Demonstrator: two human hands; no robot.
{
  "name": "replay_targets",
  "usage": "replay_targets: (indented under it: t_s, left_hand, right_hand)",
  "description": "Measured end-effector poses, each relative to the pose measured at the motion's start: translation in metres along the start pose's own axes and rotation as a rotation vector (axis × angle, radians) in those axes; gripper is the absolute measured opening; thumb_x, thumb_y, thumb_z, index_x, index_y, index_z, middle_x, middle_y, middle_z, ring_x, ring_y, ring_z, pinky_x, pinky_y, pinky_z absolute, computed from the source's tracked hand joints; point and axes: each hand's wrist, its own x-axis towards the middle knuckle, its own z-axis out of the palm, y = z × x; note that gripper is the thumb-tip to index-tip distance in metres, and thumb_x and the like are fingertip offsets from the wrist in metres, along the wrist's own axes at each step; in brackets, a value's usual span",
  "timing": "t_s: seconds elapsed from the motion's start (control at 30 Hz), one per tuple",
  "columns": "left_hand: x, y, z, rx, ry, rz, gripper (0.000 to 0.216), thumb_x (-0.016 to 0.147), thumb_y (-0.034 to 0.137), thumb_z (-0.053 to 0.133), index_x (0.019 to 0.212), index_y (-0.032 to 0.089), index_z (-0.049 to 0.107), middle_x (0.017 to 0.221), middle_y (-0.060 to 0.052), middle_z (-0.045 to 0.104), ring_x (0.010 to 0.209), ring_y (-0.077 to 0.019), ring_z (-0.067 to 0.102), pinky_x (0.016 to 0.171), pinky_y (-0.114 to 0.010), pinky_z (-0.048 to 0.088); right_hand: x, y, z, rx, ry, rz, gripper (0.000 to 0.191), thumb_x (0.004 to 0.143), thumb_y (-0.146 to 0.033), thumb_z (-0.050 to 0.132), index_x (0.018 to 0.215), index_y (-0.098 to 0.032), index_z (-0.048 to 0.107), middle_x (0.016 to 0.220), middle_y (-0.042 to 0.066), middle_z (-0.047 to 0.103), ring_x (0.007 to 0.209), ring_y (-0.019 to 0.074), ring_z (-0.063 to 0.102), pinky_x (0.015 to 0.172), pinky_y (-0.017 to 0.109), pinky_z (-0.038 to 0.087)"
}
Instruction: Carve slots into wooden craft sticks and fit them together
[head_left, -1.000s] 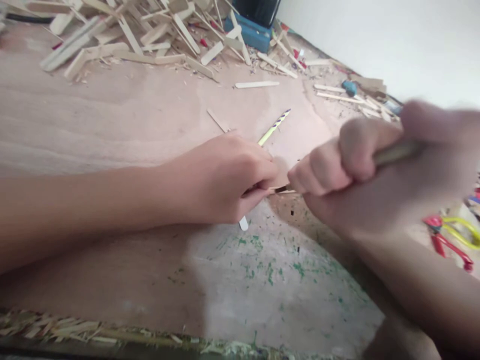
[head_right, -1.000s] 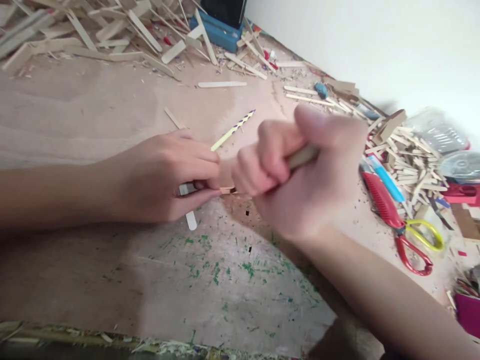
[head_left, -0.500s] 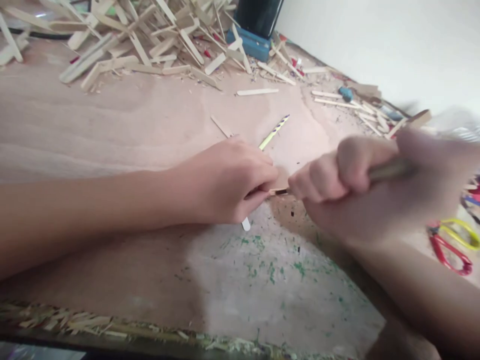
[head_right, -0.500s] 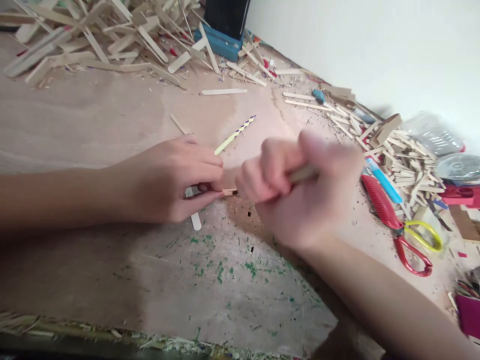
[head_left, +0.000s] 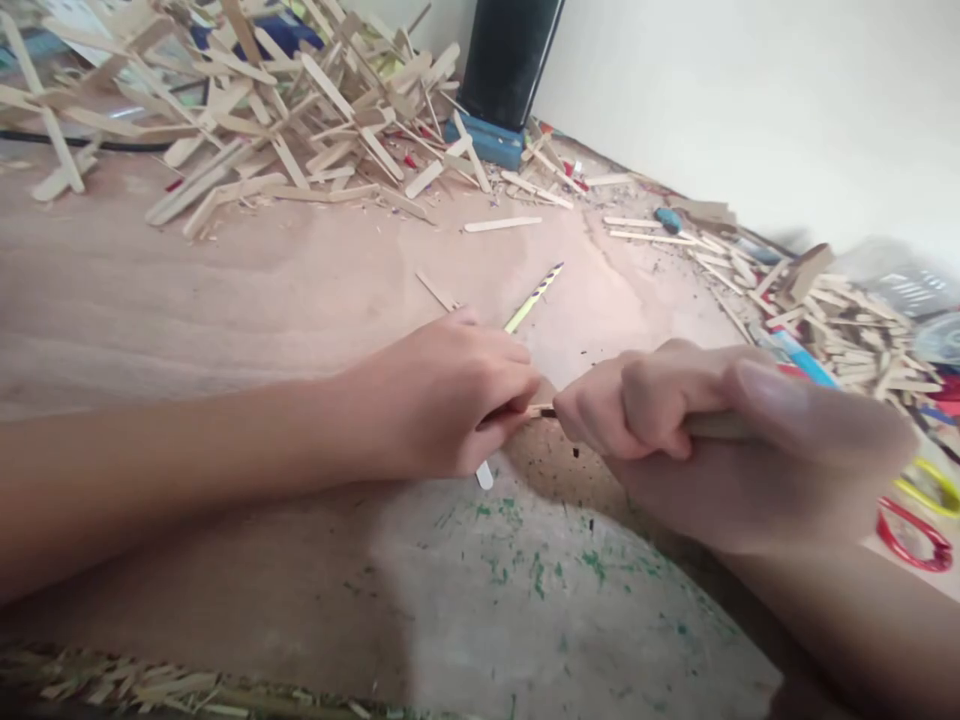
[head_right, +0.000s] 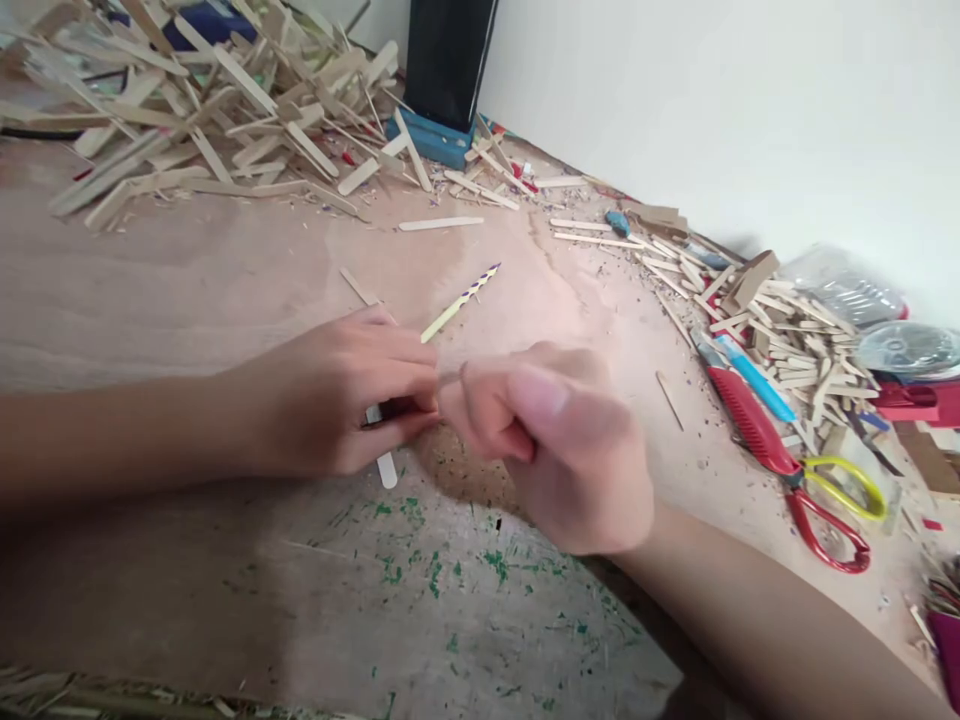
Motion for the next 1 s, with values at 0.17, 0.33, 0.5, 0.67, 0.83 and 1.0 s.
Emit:
replay_targets:
  t_s: [0.17, 0.33, 0.5, 0.67, 0.83, 1.0]
  left_hand:
    - [0.002, 0.002, -0.002, 0.026, -0.028, -0.034, 0.026, 0.102, 0.015, 0.062, 0.078, 0.021, 0.065, 0.075, 0.001, 0.066, 0.074, -0.0174, 0.061, 0.078, -0.035, 0.04]
    - [0.002, 0.002, -0.002, 0.029, -0.051, -0.056, 0.023, 0.101, 0.016, 0.068, 0.078, 0.021, 0.067, 0.075, 0.003, 0.067, 0.074, -0.0172, 0.061, 0.08, -0.035, 0.04]
    - [0.003, 0.002, -0.002, 0.048, -0.057, -0.054, 0.022, 0.098, 0.017, 0.07, 0.077, 0.021, 0.066, 0.074, 0.003, 0.067, 0.074, -0.0174, 0.062, 0.079, -0.036, 0.04]
    - [0.005, 0.004, -0.004, 0.067, -0.079, -0.08, 0.023, 0.095, 0.016, 0.074, 0.075, 0.021, 0.065, 0.073, 0.003, 0.066, 0.073, -0.0173, 0.061, 0.078, -0.036, 0.04]
    - [0.005, 0.004, -0.003, 0.066, -0.041, -0.068, 0.021, 0.098, 0.015, 0.075, 0.078, 0.021, 0.069, 0.075, 0.003, 0.068, 0.072, -0.0169, 0.061, 0.076, -0.036, 0.04]
    - [0.002, 0.003, -0.002, 0.037, -0.014, -0.05, 0.019, 0.096, 0.015, 0.078, 0.08, 0.021, 0.071, 0.075, 0.004, 0.07, 0.071, -0.0166, 0.062, 0.076, -0.035, 0.04]
  right_hand:
    - [0.004, -0.006, -0.006, -0.043, -0.049, 0.13, 0.066, 0.104, -0.055, 0.072, 0.061, -0.019, 0.037, 0.056, 0.002, 0.035, 0.06, 0.0168, 0.045, 0.067, 0.041, 0.046]
    - [0.005, -0.012, -0.019, -0.038, -0.101, 0.253, 0.064, 0.105, -0.06, 0.067, 0.062, -0.018, 0.043, 0.063, 0.006, 0.045, 0.069, 0.0219, 0.056, 0.075, 0.046, 0.05]
    - [0.004, -0.013, -0.017, -0.021, -0.076, 0.252, 0.062, 0.105, -0.058, 0.068, 0.062, -0.02, 0.044, 0.063, 0.005, 0.042, 0.068, 0.0215, 0.051, 0.076, 0.047, 0.052]
    - [-0.003, -0.009, -0.011, -0.061, -0.001, 0.211, 0.063, 0.104, -0.053, 0.069, 0.062, -0.02, 0.036, 0.059, 0.002, 0.033, 0.062, 0.0188, 0.043, 0.074, 0.048, 0.052]
    - [-0.007, -0.005, -0.011, -0.013, 0.067, 0.033, 0.058, 0.102, -0.047, 0.074, 0.066, -0.02, 0.037, 0.061, -0.001, 0.023, 0.058, 0.0158, 0.033, 0.063, 0.041, 0.043]
    - [0.007, -0.019, -0.004, -0.091, 0.104, 0.23, 0.075, 0.108, -0.053, 0.069, 0.054, -0.017, 0.032, 0.052, 0.001, 0.024, 0.057, 0.0155, 0.04, 0.067, 0.042, 0.046]
